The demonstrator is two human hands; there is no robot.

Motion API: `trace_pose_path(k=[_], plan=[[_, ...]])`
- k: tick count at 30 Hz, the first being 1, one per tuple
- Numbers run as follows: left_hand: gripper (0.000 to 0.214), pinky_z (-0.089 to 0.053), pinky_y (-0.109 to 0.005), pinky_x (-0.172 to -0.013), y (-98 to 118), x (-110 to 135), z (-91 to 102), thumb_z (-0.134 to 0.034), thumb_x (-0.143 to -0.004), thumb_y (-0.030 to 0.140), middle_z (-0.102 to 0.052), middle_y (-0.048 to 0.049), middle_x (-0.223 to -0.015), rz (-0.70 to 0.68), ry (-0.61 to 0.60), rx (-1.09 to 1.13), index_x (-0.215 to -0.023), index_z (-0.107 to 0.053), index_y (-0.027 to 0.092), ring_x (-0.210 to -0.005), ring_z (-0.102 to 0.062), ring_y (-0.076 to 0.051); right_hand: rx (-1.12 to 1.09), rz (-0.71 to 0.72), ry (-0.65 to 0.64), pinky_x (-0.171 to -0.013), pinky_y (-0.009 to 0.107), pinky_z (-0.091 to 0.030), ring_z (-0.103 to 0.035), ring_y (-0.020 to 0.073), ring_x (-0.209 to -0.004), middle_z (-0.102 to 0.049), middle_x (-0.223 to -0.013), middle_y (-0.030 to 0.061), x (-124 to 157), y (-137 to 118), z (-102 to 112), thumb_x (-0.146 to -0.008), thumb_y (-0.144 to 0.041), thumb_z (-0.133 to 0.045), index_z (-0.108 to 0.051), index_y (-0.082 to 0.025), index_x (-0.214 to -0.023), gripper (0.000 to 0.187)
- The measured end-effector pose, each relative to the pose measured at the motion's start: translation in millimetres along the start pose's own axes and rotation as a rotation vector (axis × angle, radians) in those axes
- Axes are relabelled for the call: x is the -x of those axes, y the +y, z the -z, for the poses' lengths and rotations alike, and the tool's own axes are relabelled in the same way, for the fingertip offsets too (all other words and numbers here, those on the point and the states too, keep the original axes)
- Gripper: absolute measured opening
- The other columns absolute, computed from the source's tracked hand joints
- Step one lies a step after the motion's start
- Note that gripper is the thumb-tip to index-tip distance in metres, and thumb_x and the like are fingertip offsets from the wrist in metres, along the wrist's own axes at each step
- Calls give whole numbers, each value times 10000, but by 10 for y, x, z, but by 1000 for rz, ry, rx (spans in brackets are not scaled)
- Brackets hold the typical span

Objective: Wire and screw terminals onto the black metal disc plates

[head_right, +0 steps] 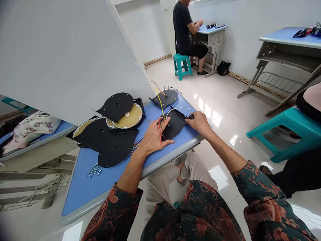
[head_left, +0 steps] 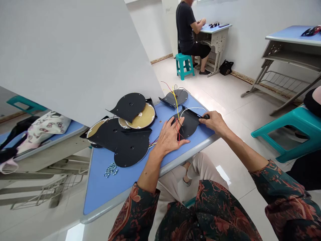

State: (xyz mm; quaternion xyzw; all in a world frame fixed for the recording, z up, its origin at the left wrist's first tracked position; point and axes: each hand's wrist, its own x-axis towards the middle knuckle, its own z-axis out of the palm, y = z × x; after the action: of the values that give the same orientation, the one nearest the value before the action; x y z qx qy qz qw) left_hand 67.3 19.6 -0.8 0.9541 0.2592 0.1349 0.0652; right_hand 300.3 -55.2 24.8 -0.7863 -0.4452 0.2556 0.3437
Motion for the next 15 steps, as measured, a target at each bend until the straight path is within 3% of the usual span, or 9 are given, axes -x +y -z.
trace_pose_path(k=[8,15], plan=[[1067,-230,-635,-1234,9,-11,-7,-656,-827,715,-473,-170,-1575,-10,-5,-32,-1631,-238,151,-1510,-294,-439,297,134,73,-684,293,-401,-615,215,-867,-720,-836,55,36,13,-19,-888,-305,-663,-782,-203,-957,171],[1070,-249,-644,-1220,17,-9,-4,-651,-829,718,-453,-175,-1587,-8,-8,-25,-1637,-223,163,-1513,-278,-448,428,121,71,-682,310,-411,-661,254,-905,-757,-918,87,128,-86,-17,-927,-311,-625,-766,-216,-1091,236]])
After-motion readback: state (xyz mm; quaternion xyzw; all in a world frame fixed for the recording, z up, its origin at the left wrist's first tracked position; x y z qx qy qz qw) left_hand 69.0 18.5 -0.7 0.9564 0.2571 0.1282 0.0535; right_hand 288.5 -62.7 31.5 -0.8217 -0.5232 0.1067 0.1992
